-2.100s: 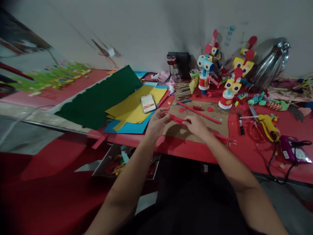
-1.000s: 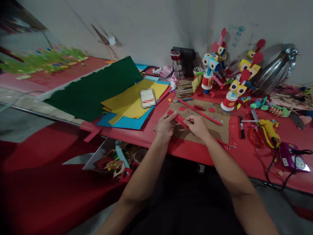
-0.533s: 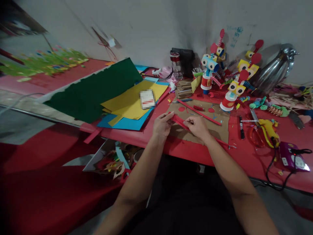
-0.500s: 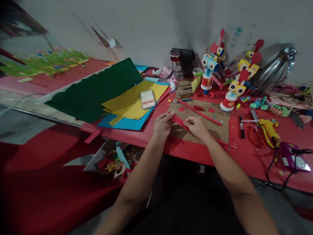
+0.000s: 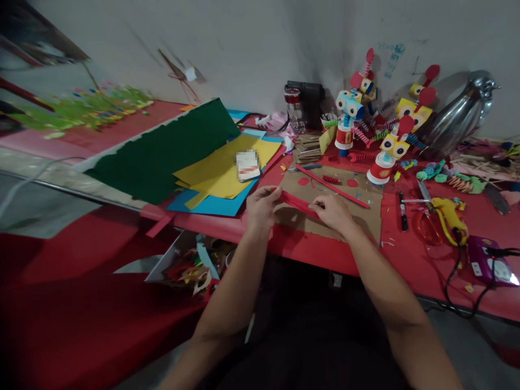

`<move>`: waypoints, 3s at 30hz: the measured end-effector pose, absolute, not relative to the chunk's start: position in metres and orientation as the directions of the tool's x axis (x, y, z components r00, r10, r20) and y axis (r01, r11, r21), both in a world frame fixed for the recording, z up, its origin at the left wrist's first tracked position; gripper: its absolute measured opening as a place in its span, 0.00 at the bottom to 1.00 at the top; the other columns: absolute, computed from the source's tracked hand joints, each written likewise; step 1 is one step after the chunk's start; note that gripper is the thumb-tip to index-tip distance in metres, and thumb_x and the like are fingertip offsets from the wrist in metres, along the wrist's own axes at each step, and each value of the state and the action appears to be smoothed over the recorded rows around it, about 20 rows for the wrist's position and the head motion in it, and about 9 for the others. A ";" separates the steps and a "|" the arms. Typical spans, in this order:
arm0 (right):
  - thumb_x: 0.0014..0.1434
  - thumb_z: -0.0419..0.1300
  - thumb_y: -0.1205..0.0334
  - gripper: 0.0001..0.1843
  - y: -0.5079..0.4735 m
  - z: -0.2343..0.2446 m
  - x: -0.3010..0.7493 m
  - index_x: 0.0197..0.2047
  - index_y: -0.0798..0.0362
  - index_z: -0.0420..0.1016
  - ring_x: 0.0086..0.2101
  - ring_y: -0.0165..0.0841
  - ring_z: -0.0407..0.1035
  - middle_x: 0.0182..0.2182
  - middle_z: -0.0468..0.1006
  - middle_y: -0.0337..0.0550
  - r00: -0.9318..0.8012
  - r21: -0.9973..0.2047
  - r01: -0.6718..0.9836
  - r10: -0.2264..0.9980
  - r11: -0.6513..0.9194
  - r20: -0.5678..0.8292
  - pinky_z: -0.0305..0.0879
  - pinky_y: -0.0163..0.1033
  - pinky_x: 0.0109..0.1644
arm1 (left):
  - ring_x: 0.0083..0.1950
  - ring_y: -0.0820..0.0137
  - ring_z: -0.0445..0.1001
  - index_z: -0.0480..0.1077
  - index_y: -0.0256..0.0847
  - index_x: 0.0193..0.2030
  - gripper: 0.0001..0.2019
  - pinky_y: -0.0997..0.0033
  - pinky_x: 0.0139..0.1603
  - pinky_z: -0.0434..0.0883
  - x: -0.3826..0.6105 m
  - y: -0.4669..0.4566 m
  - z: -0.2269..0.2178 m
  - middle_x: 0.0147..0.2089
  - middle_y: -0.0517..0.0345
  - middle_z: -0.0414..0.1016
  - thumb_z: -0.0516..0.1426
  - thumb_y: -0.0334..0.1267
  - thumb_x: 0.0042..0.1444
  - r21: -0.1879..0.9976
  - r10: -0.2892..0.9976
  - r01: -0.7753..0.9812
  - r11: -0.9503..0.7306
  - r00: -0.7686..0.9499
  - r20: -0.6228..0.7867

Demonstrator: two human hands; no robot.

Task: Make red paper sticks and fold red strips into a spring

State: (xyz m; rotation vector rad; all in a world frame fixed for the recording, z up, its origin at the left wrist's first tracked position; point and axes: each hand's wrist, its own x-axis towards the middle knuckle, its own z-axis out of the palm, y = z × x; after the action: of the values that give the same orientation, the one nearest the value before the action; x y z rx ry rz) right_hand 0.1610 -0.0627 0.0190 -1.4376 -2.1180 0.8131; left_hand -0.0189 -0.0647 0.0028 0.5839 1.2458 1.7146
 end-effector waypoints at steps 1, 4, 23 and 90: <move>0.57 0.60 0.59 0.09 -0.062 0.019 0.165 0.29 0.51 0.79 0.26 0.30 0.66 0.25 0.78 0.40 -0.368 -0.655 0.698 0.930 0.289 0.018 0.53 0.35 0.29 | 0.21 0.78 0.67 0.70 0.38 0.21 0.08 0.79 0.25 0.65 -0.025 -0.065 0.003 0.19 0.65 0.70 0.66 0.32 0.35 0.931 0.860 -0.357 -0.080 -0.497 -0.117; 0.56 0.61 0.62 0.07 -0.066 0.020 0.179 0.28 0.50 0.79 0.28 0.31 0.68 0.27 0.79 0.41 -0.399 -0.559 0.767 0.916 0.315 -0.032 0.53 0.35 0.29 | 0.20 0.79 0.65 0.70 0.38 0.21 0.06 0.80 0.24 0.63 -0.047 -0.066 -0.001 0.18 0.66 0.68 0.64 0.32 0.39 0.969 0.812 -0.233 -0.085 -0.580 -0.069; 0.57 0.58 0.69 0.10 -0.100 0.026 0.233 0.40 0.51 0.78 0.38 0.33 0.71 0.37 0.80 0.44 -0.452 -0.482 0.791 0.891 0.376 -0.046 0.63 0.37 0.40 | 0.40 0.65 0.72 0.79 0.46 0.33 0.09 0.61 0.46 0.68 0.031 -0.082 -0.022 0.33 0.55 0.78 0.56 0.32 0.54 0.673 0.861 0.542 -0.504 0.371 0.347; 0.55 0.63 0.64 0.02 -0.136 0.021 0.224 0.33 0.51 0.74 0.38 0.37 0.70 0.35 0.78 0.45 -0.189 -0.309 0.937 0.981 0.165 -0.049 0.61 0.39 0.37 | 0.41 0.64 0.72 0.77 0.41 0.36 0.09 0.63 0.43 0.68 0.028 -0.110 -0.005 0.34 0.52 0.75 0.55 0.37 0.57 0.429 0.799 0.675 -0.601 0.531 0.284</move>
State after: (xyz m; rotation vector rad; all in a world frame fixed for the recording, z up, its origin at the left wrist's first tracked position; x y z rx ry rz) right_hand 0.2240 -0.1361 0.0213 -1.8881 -2.2680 0.4071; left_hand 0.0275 -0.1100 -0.0049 2.5056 1.2350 0.6682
